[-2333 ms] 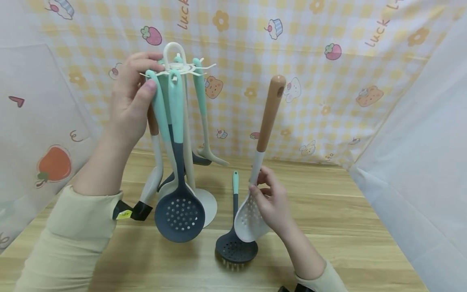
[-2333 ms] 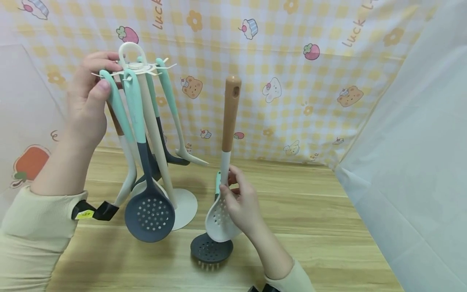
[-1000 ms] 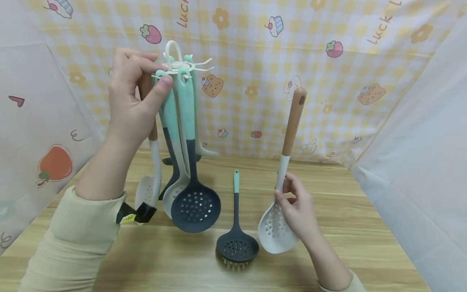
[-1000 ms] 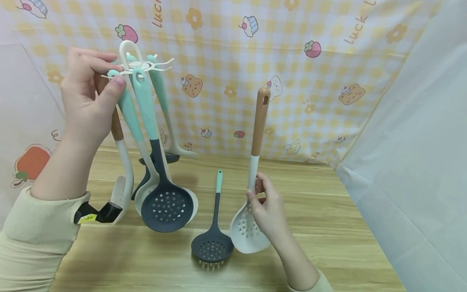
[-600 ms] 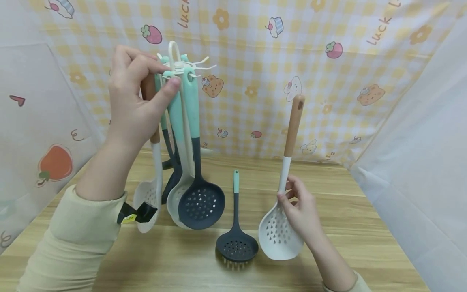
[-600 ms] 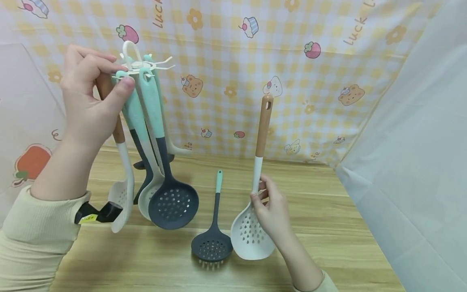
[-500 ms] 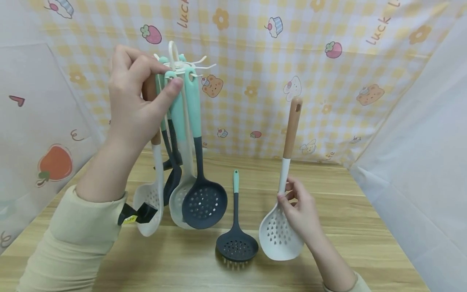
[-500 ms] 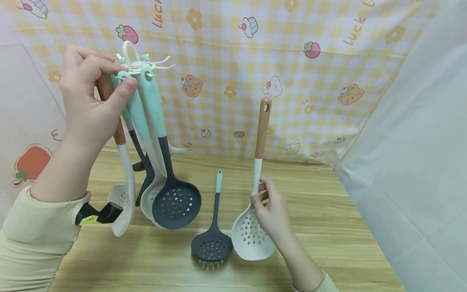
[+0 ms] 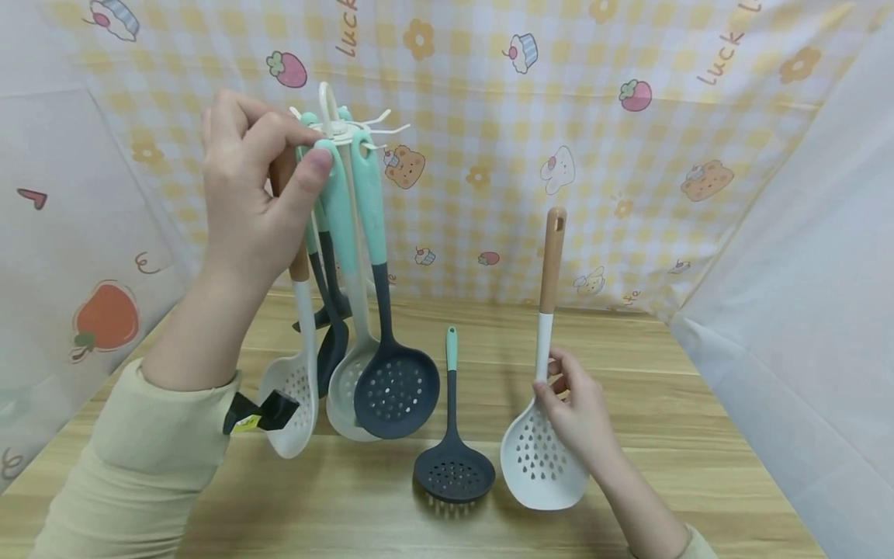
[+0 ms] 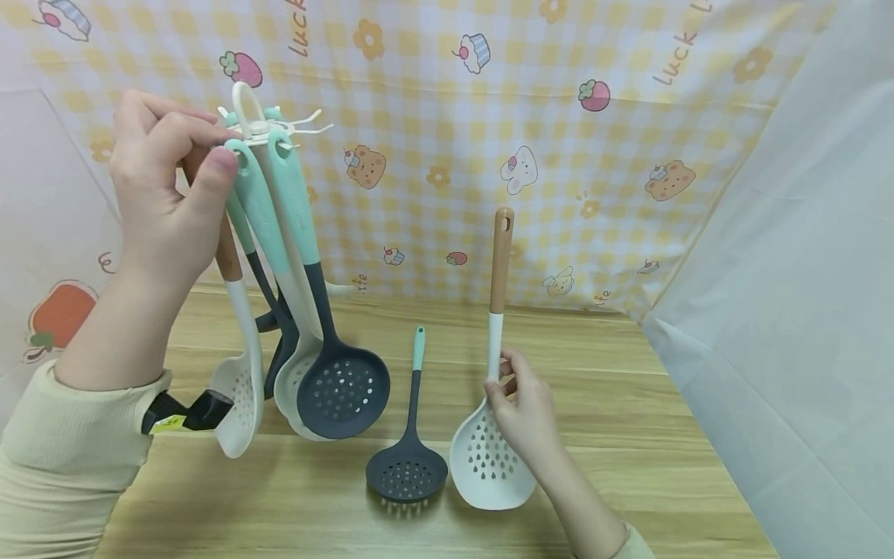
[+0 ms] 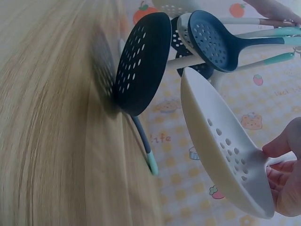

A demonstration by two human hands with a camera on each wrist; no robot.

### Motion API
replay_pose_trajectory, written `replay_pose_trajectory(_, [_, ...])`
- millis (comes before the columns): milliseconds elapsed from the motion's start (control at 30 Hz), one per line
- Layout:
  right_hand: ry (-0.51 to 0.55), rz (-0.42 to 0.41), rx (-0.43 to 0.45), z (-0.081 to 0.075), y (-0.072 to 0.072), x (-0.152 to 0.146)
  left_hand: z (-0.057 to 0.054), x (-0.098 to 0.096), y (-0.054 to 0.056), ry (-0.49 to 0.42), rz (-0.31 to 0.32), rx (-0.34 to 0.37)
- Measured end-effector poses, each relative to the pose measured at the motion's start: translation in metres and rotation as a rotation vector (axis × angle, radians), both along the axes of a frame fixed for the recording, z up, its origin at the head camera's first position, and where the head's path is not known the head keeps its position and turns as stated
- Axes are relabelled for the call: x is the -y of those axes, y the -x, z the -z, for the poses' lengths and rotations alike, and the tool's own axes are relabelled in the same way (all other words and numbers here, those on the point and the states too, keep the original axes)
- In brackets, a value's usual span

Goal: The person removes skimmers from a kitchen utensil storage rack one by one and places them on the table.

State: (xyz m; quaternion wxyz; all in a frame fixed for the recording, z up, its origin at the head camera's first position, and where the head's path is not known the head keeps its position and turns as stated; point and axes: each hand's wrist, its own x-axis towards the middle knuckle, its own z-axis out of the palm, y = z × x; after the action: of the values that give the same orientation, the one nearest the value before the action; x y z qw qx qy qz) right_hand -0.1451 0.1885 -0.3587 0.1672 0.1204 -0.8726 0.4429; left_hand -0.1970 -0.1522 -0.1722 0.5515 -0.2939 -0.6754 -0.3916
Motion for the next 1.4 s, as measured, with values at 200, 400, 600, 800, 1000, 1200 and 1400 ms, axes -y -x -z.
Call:
replay_pose_trajectory(200, [-0.04, 0.018, 0.054, 0.004, 0.001, -0.006, 0.0, -0.001, 0.0, -0.003, 0.001, -0.011])
replay_pose_trajectory(400, [-0.074, 0.036, 0.118, 0.008, 0.002, -0.009, -0.001, -0.002, 0.0, -0.01, -0.004, -0.003])
replay_pose_trajectory(600, [-0.098, 0.02, 0.183, 0.014, 0.005, -0.012, -0.001, -0.002, 0.0, -0.016, 0.003, -0.002])
replay_pose_trajectory(800, [-0.108, 0.003, 0.233, 0.021, 0.008, -0.014, -0.001, -0.001, -0.001, -0.021, 0.003, 0.014])
replay_pose_trajectory(1000, [-0.108, -0.002, 0.248, 0.027, 0.012, -0.015, 0.0, -0.001, -0.001, -0.027, 0.004, 0.017])
replay_pose_trajectory(1200, [-0.12, -0.002, 0.281, 0.032, 0.015, -0.016, -0.001, -0.001, -0.002, -0.022, 0.003, 0.02])
replay_pose_trajectory(1400, [-0.149, -0.015, 0.31, 0.036, 0.019, -0.017, -0.001, -0.002, -0.001, -0.033, 0.002, 0.016])
